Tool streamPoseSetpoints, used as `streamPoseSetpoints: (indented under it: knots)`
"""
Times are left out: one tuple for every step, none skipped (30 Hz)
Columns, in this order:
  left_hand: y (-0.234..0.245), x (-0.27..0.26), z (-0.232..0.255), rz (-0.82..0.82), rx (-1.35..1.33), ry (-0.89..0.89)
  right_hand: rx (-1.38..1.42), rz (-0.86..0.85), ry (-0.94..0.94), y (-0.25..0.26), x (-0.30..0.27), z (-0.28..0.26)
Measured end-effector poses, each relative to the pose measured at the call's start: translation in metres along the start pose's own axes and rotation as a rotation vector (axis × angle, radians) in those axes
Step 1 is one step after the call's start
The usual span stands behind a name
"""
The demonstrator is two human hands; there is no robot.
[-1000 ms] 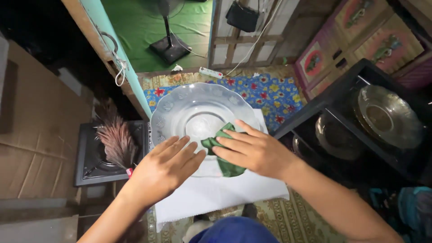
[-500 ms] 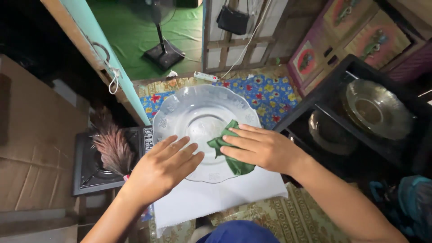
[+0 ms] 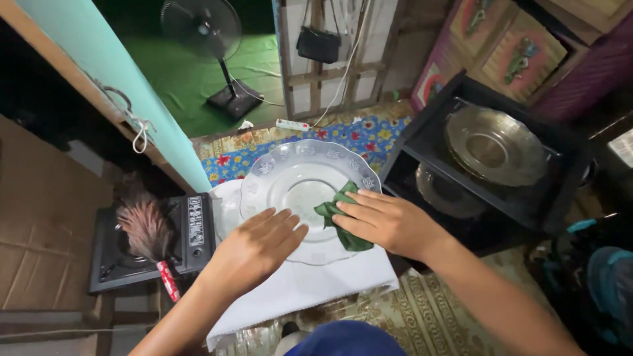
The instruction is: Wiping and cleaning glass plates with a green cloth.
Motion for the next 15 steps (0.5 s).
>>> streamPoseSetpoints:
  knots:
    - [-0.006, 0.006, 0.007, -0.003, 0.005, 0.000, 0.000, 0.006, 0.002, -0.002, -0.005, -0.003]
    - [-0.013, 0.012, 0.014, -0.033, 0.012, 0.027, -0.012, 0.030, -0.004, -0.004, -0.009, -0.007]
    - [-0.018, 0.017, 0.021, -0.065, 0.017, 0.056, -0.021, 0.053, -0.010, -0.006, -0.013, -0.012]
    - [-0.019, 0.020, 0.025, -0.069, 0.020, 0.058, -0.018, 0.058, -0.009, 0.001, -0.017, -0.013]
    - [-0.019, 0.023, 0.028, -0.050, 0.028, 0.043, 0.009, 0.092, -0.027, 0.007, -0.020, -0.014]
    - [-0.020, 0.026, 0.031, -0.031, 0.036, 0.027, 0.035, 0.127, -0.044, 0.014, -0.023, -0.014]
    - [-0.019, 0.028, 0.036, -0.037, 0.038, 0.030, 0.040, 0.131, -0.044, 0.012, -0.034, -0.010]
    - [-0.019, 0.030, 0.040, -0.048, 0.047, 0.021, 0.071, 0.083, -0.019, 0.010, -0.044, -0.007]
    - [-0.019, 0.031, 0.045, -0.056, 0.056, 0.018, 0.104, 0.031, 0.012, 0.008, -0.054, -0.002]
    - [-0.024, 0.035, 0.051, -0.059, 0.057, 0.027, 0.111, 0.032, 0.018, 0.005, -0.058, -0.002]
    - [-0.030, 0.039, 0.058, -0.084, 0.053, 0.077, 0.082, 0.044, 0.020, 0.002, -0.063, -0.002]
    - [-0.035, 0.042, 0.064, -0.110, 0.050, 0.127, 0.053, 0.057, 0.021, -0.001, -0.067, -0.002]
    - [-0.040, 0.042, 0.070, -0.110, 0.049, 0.146, 0.064, 0.052, 0.035, -0.001, -0.069, -0.006]
    - [-0.046, 0.041, 0.075, -0.132, 0.066, 0.145, 0.067, 0.070, 0.022, -0.001, -0.071, -0.009]
    - [-0.051, 0.039, 0.081, -0.161, 0.078, 0.147, 0.077, 0.086, 0.008, -0.001, -0.072, -0.014]
Point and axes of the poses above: each hand's wrist, its own x-axis towards the middle knuckle, its own y-axis out of the back of the hand, z = x × y, the point moved 1 cm from there along x, towards the middle knuckle, and after that the axes turned 3 degrees about -z, right-handed, at the moved point
